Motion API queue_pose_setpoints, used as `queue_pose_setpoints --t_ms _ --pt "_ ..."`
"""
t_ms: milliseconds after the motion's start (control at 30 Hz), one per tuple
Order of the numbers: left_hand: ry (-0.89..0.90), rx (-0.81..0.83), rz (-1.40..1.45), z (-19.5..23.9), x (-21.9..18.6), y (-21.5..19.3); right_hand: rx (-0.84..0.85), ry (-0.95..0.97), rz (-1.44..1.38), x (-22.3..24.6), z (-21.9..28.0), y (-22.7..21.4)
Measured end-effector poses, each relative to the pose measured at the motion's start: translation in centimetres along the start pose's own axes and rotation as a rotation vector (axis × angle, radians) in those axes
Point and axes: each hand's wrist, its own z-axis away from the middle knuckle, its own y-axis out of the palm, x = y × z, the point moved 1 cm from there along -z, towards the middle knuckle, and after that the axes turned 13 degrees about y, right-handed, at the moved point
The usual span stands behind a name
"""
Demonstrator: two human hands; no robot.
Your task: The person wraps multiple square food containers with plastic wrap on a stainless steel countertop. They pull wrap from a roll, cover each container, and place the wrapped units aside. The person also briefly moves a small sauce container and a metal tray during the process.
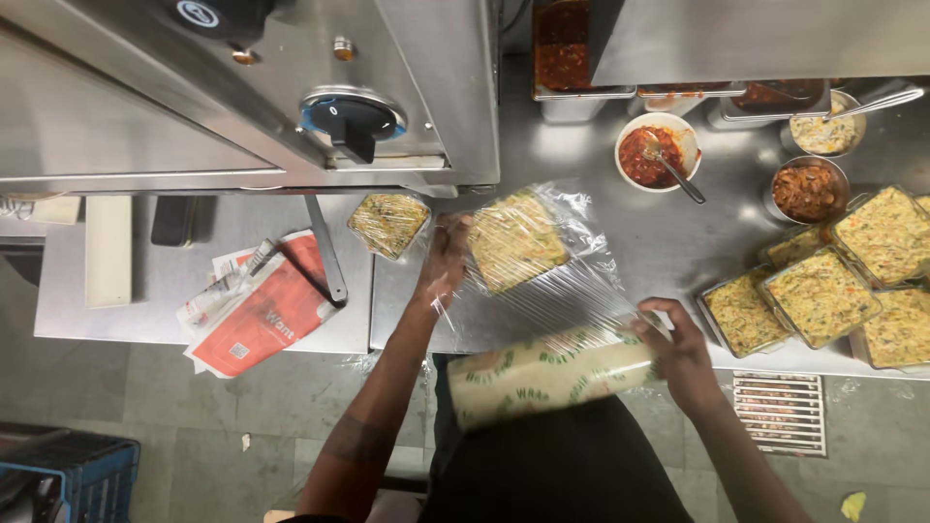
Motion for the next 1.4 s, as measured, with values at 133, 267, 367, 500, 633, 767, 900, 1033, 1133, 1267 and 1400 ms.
queue_pose_setpoints --t_ms 133,267,367,500,633,767,900,1033,1133,1267,1400 --pt "0.345 0.044 -0.041 1.8 -2.3 1.4 -0.01 0.022 0.112 -1.4 -4.4 -0.1" --pt "0.389 0.077 -0.205 3.4 -4.6 1.8 0.102 -0.067 0.181 -1.7 -8.4 -0.3" --pt "0.18 0.101 -0.054 4.2 -6.3 1.7 0.124 -0.034 0.388 -0.1 -9.8 -0.8" --pt "0.227 0.086 -0.05 5.9 -7.8 1.4 -0.051 -0.403 0.594 5.0 -6.5 -2.2" --pt "0.175 0.08 -0.073 6.9 -9.0 1.7 -0.11 -0.82 0.556 11.0 -1.9 -1.2" --pt "0.111 0.185 -0.133 7.6 -9.6 2.5 0.213 -0.446 0.983 14.1 -5.0 4.3" --pt "0.286 0.256 -0.148 7.6 -9.1 2.1 0.406 -0.235 0.78 12.9 -8.8 6.4" --pt "0.085 0.643 0.481 8.8 -6.9 -3.0 0.395 -0.221 0.703 11.5 -10.3 4.2" --pt "-0.028 0.591 0.7 10.1 -6.2 -8.9 0.425 -0.275 0.676 13.1 -10.0 3.1" --pt "0.288 -0.074 0.034 9.5 -7.6 -7.8 0.536 -0.349 0.828 16.1 -7.4 4.2" --pt "0.458 0.422 -0.615 8.4 -11.5 0.4 0.651 -0.319 1.096 17.9 -5.7 7.9"
